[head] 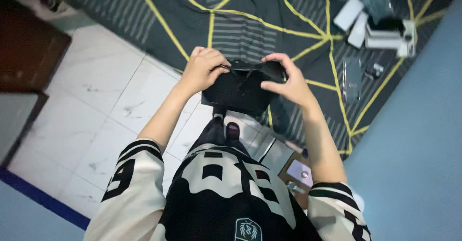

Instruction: Organize and pack various phone cases into a large plastic bag.

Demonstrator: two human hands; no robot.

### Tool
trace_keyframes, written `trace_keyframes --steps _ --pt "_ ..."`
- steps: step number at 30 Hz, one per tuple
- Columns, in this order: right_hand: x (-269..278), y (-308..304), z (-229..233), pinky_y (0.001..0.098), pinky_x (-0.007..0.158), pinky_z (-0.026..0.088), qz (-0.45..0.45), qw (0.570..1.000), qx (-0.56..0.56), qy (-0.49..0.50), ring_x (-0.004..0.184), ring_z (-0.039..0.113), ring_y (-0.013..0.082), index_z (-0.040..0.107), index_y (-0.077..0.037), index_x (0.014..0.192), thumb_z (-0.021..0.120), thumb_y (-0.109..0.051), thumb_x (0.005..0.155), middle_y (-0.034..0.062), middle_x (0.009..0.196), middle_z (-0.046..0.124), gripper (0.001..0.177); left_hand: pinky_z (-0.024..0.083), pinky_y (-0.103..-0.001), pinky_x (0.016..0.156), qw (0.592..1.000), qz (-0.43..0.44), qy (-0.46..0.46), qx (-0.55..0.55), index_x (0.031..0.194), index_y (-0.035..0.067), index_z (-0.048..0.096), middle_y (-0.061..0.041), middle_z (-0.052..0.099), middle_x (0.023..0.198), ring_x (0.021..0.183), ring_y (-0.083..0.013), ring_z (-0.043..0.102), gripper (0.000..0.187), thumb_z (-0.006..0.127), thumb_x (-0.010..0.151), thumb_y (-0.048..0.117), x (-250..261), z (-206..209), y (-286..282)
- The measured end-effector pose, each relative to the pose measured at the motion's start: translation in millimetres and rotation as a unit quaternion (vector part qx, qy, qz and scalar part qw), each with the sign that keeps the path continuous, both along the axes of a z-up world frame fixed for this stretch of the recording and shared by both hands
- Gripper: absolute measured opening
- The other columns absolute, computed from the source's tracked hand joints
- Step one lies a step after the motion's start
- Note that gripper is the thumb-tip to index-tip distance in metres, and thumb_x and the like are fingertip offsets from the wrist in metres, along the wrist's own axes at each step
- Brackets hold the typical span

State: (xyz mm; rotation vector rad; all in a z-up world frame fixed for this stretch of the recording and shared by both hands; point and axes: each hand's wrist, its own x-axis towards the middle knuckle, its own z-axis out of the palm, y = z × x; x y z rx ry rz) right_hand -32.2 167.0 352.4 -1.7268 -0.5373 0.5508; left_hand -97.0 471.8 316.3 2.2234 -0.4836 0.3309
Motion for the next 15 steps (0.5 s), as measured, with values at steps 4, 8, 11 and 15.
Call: trace_keyframes --steps 4,8,11,15 --pt "-34.5 45.3 10.0 0.0366 0.118 0.04 0.126 0.984 -0.046 -0.113 0.139 0.053 0.0238 0.051 -0.005 0.145 0.09 -0.013 0.079 0.0099 0.146 0.058 0.077 0.038 -0.04 0.093 0.996 0.087 0.003 0.013 0.094 0.009 0.071 -0.003 0.07 0.095 0.101 -0.0242 0.064 0.01 0.077 0.088 0.015 -68.6 25.7 40.9" --pt "-66.1 128.9 -7.2 0.0393 0.118 0.039 0.148 0.966 -0.017 -0.211 0.14 0.051 0.0298 0.049 -0.002 0.145 0.088 -0.016 0.081 0.0151 0.148 0.054 0.076 0.039 -0.04 0.095 0.985 0.172 0.001 0.03 0.094 0.011 0.071 -0.001 0.07 0.095 0.1 -0.0218 0.064 0.01 0.077 0.087 0.015 -138.8 42.9 94.5" --pt "-90.4 202.5 -17.4 0.0385 0.112 0.046 0.155 0.959 0.002 -0.237 0.13 0.06 0.0303 0.057 -0.002 0.136 0.086 -0.018 0.086 0.0158 0.138 0.061 0.059 0.038 -0.04 0.096 0.971 0.234 -0.004 0.045 0.093 0.011 0.071 0.0 0.07 0.095 0.1 -0.0208 0.063 0.01 0.077 0.086 0.015 -187.3 45.4 147.9" --pt "-133.2 315.8 -23.3 0.0384 0.098 0.054 0.189 0.947 0.018 -0.258 0.109 0.07 0.0297 0.07 -0.001 0.115 0.083 -0.02 0.089 0.0137 0.115 0.072 0.035 0.035 -0.043 0.1 0.947 0.306 0.002 0.099 0.093 0.013 0.07 0.0 0.066 0.089 0.099 -0.0201 0.062 0.01 0.077 0.087 0.016 -260.9 42.1 235.6"
